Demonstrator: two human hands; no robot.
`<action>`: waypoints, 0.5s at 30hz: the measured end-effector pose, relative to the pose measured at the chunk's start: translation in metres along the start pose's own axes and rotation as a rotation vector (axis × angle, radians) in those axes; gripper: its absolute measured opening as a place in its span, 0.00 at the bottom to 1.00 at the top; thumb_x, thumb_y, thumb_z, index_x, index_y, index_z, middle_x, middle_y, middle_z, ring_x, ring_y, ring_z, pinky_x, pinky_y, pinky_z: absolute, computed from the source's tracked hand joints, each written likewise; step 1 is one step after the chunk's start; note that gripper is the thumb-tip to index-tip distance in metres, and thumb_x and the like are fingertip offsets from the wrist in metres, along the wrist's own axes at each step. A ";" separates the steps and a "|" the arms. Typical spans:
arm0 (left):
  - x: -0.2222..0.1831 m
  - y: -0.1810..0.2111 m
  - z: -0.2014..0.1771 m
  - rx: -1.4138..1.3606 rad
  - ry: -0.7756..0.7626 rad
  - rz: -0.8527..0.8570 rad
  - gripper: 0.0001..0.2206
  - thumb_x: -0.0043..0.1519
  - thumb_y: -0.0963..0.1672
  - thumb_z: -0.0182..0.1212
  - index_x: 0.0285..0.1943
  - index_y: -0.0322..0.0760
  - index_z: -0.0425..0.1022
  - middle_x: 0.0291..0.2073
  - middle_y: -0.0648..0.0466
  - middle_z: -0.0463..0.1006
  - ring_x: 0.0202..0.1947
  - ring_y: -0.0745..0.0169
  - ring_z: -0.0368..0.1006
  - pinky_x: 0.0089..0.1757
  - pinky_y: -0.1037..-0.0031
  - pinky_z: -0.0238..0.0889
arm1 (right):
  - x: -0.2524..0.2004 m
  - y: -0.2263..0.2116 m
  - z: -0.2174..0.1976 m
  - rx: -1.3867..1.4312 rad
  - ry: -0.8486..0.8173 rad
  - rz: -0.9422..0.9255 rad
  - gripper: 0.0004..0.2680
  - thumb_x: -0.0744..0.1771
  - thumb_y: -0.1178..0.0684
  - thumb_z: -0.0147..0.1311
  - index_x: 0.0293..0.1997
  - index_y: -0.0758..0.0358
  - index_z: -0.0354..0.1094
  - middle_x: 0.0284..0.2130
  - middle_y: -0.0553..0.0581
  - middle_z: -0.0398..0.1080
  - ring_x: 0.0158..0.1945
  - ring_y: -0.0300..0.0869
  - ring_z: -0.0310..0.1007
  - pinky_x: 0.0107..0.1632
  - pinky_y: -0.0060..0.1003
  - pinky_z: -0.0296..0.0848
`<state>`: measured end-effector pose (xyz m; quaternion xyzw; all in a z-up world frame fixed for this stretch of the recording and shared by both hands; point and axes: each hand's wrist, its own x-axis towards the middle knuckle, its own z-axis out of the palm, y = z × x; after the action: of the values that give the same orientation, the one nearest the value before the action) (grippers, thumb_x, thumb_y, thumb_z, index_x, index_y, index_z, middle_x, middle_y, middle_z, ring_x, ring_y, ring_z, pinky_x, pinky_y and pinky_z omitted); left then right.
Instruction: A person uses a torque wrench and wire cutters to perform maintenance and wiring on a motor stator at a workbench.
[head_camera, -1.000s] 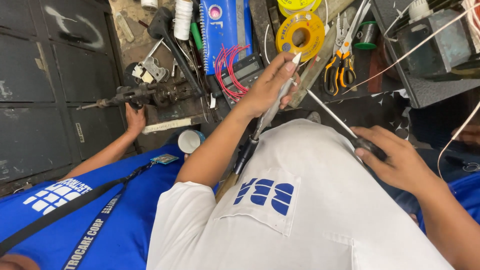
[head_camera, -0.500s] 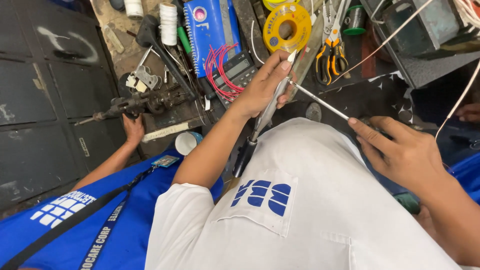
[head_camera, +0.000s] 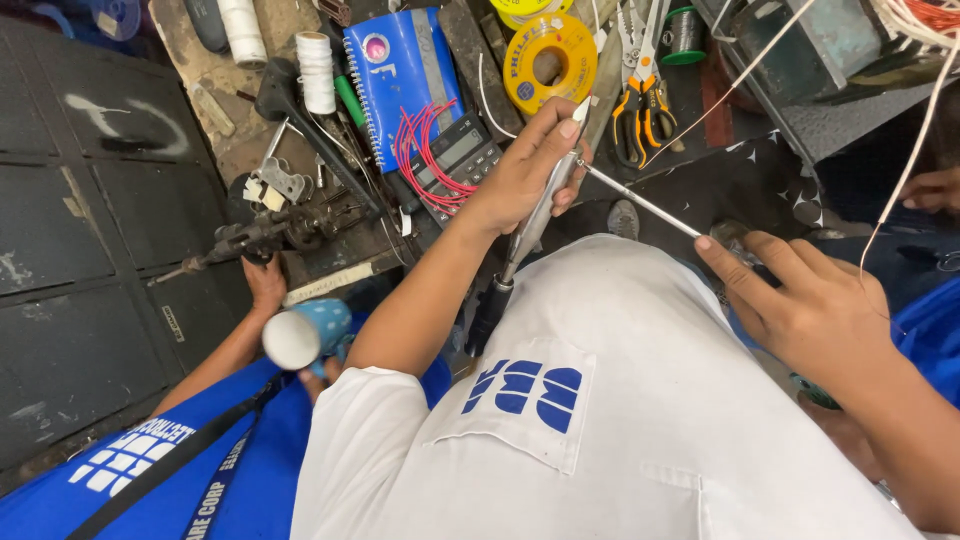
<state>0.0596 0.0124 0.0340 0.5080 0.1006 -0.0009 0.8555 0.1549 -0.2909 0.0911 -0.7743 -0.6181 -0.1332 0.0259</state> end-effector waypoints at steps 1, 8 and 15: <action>0.001 -0.001 0.000 0.001 -0.003 0.001 0.09 0.70 0.50 0.45 0.47 0.43 0.58 0.35 0.52 0.69 0.19 0.68 0.61 0.20 0.80 0.57 | 0.001 0.000 -0.003 -0.002 0.001 0.002 0.12 0.70 0.54 0.55 0.60 0.42 0.74 0.43 0.47 0.75 0.36 0.35 0.73 0.31 0.25 0.63; 0.001 0.004 0.006 0.140 0.021 0.013 0.10 0.70 0.50 0.42 0.45 0.42 0.57 0.35 0.52 0.67 0.20 0.68 0.61 0.21 0.80 0.57 | 0.005 0.002 -0.018 -0.210 -0.059 -0.054 0.16 0.70 0.56 0.49 0.63 0.39 0.72 0.44 0.45 0.73 0.31 0.36 0.64 0.31 0.26 0.63; -0.003 0.009 -0.004 0.231 -0.074 0.095 0.14 0.73 0.50 0.40 0.65 0.49 0.55 0.39 0.51 0.63 0.21 0.68 0.62 0.25 0.79 0.63 | -0.003 -0.001 0.001 0.107 0.014 0.060 0.11 0.70 0.51 0.58 0.60 0.50 0.73 0.43 0.51 0.74 0.37 0.38 0.76 0.31 0.30 0.68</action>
<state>0.0568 0.0203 0.0407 0.6071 0.0440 0.0095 0.7934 0.1538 -0.2930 0.0891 -0.7889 -0.6007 -0.1047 0.0755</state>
